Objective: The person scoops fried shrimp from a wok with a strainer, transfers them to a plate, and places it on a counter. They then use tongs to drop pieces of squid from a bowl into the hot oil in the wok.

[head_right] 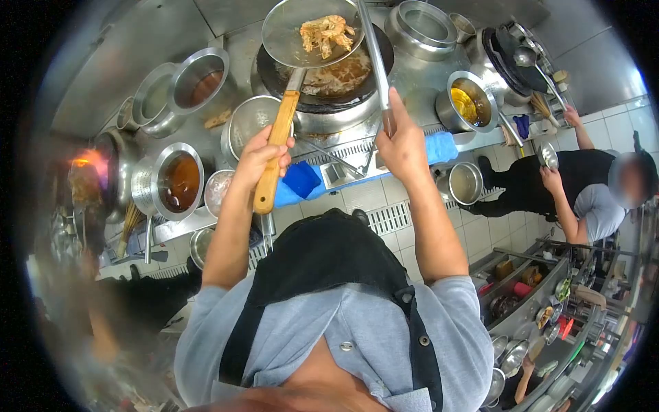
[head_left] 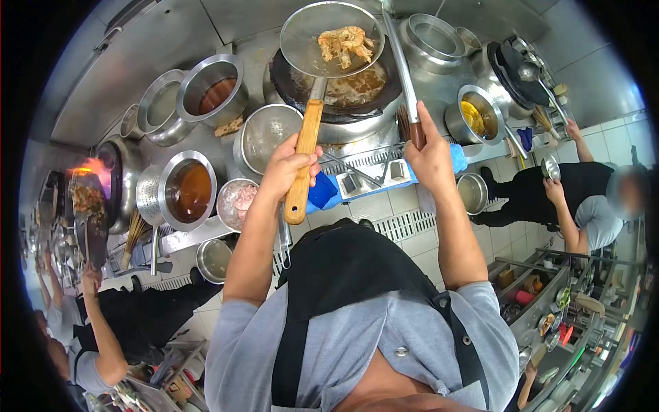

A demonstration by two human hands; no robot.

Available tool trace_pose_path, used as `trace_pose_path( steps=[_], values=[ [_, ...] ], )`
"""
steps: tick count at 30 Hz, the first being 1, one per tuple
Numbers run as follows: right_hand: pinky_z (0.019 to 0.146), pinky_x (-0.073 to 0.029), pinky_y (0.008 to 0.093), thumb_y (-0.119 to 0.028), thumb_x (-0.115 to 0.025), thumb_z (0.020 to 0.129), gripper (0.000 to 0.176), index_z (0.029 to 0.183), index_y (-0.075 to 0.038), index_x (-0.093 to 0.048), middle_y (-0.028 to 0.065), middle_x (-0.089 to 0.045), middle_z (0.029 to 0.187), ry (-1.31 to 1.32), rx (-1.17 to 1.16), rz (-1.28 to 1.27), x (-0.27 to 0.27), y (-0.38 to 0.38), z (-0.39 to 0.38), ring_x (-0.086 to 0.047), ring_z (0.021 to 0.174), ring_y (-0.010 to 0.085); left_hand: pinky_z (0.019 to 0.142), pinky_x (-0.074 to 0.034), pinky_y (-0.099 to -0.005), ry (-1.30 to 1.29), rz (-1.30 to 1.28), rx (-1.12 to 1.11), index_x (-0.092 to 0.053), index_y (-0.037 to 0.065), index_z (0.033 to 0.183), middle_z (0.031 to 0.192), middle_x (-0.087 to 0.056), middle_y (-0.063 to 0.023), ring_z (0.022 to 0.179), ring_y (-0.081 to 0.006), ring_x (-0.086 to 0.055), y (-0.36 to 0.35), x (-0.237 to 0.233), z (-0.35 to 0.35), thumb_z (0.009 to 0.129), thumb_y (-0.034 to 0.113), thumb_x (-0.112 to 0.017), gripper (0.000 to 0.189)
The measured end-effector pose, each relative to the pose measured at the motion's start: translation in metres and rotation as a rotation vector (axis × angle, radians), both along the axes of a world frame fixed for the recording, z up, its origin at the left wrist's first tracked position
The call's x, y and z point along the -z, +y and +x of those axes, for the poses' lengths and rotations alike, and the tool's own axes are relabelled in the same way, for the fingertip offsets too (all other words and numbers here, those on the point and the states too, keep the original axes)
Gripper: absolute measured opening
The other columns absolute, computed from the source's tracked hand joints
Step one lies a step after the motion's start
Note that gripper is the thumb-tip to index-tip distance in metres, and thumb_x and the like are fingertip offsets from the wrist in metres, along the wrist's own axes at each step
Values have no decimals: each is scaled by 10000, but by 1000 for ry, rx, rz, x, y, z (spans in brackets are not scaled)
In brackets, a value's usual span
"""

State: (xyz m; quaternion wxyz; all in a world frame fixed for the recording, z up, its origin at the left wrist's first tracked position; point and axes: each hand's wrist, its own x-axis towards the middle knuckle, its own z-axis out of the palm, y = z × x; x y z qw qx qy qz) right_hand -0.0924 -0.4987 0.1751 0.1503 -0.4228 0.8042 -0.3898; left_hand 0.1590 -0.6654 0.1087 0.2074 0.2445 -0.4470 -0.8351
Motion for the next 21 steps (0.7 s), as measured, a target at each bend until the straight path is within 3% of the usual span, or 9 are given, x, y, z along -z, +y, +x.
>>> trace_pose_path(
  steps=[3,7,10,13,16,17,18,20,21],
  values=[
    [917,-517,423,-7,-576,813,747,1540,-48,-409,290,-683,1108,193,-61,-53,7,-14,-19,-696,1018,387,541,-547,-294,34,6,-6,-480,15,1345,1047,-612,-86,688,-139,-606,4,-2,-2,892,1,-609,471],
    [953,-515,416,-5,-580,813,741,1536,-65,-425,273,-684,1174,47,-117,25,-2,-15,-24,-691,1068,383,539,-541,-290,84,22,-42,-475,11,1349,1049,-608,-87,689,-138,-603,3,-5,-9,885,6,-609,483],
    [971,-513,390,-9,-593,823,734,1536,-86,-436,257,-688,1204,99,-122,36,-13,-14,-18,-691,1106,363,537,-539,-291,31,20,-33,-461,11,1371,1042,-607,-84,688,-139,-603,1,-1,-10,881,6,-607,511],
    [1000,-502,345,-24,-618,841,732,1545,-99,-430,228,-706,1210,-14,-56,-170,-23,-18,-19,-693,1154,274,529,-537,-293,-17,21,-33,-447,22,1393,1032,-604,-80,684,-141,-604,4,7,-7,876,0,-603,540],
    [1039,-476,339,-27,-618,848,735,1552,-93,-416,215,-703,1243,-16,-50,-273,-24,-25,-30,-674,1195,252,519,-535,-297,-26,-21,-64,-443,44,1404,1023,-601,-77,677,-143,-602,11,0,-7,870,-13,-597,558],
    [857,-567,334,-24,-600,861,741,1567,-64,-381,175,-737,1093,68,-71,-255,-24,-26,-34,-725,1014,220,514,-534,-300,-27,-56,-92,-444,56,1406,1019,-599,-76,671,-143,-601,11,-5,-8,866,-22,-593,566],
    [857,-567,334,-24,-600,861,741,1567,-64,-381,175,-737,1093,69,-75,-258,-22,-25,-37,-725,1014,220,514,-534,-300,-25,-58,-97,-444,56,1406,1019,-599,-76,671,-143,-601,10,-12,-8,866,-22,-593,566],
    [568,-546,288,-32,-587,873,747,1579,-40,-343,97,-683,895,-347,-97,2,-18,-24,-42,-671,732,142,512,-537,-309,-3,-84,-146,-444,66,1408,1016,-598,-77,661,-142,-598,5,-23,-8,863,-33,-587,572],
    [394,-412,241,-38,-586,881,801,1603,-10,-241,47,-569,805,-574,-192,-68,-8,-25,-42,-523,564,84,512,-537,-309,0,-83,-154,-444,66,1408,1016,-598,-77,661,-142,-598,-1,-24,-6,863,-33,-587,572]
  ],
)
